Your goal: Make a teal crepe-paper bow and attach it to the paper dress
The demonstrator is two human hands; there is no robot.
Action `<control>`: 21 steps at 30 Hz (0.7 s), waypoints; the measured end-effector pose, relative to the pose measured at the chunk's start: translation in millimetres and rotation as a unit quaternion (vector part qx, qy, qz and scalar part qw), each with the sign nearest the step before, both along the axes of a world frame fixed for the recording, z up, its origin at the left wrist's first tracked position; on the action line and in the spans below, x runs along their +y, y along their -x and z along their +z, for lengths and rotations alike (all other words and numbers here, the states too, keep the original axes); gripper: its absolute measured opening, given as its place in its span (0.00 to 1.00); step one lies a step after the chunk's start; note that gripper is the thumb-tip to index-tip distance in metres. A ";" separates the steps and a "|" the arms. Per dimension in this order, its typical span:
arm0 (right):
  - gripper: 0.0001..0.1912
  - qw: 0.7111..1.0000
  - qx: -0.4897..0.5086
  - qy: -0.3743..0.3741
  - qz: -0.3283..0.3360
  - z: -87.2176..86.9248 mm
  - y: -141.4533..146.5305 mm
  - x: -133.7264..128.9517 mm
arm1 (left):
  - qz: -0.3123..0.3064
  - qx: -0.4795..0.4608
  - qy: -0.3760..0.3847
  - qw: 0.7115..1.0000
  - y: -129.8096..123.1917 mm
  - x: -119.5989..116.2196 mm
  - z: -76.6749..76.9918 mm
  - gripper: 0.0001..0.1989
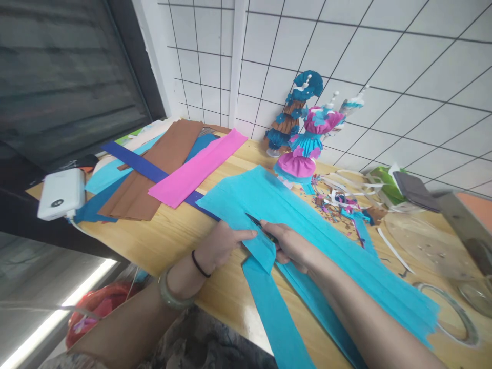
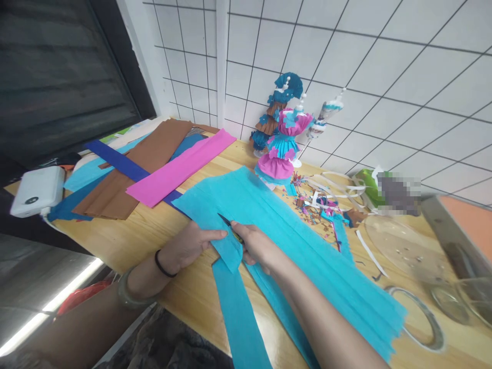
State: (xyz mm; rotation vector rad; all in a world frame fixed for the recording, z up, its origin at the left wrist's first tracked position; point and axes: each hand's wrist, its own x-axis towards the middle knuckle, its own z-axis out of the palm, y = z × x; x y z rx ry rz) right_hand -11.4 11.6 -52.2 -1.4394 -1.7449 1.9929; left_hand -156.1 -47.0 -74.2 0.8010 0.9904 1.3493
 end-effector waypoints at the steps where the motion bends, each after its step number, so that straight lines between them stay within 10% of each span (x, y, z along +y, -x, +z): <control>1: 0.22 1.000 -0.006 -0.006 0.002 -0.2 0.1 0.4 | -0.002 -0.007 0.003 1.000 0.0 0.1 -0.6 0.16; 21: 0.23 0.999 -0.030 -0.041 0.008 4.0 3.1 0.2 | -0.007 -0.024 0.000 1.000 0.2 0.3 -3.5 0.19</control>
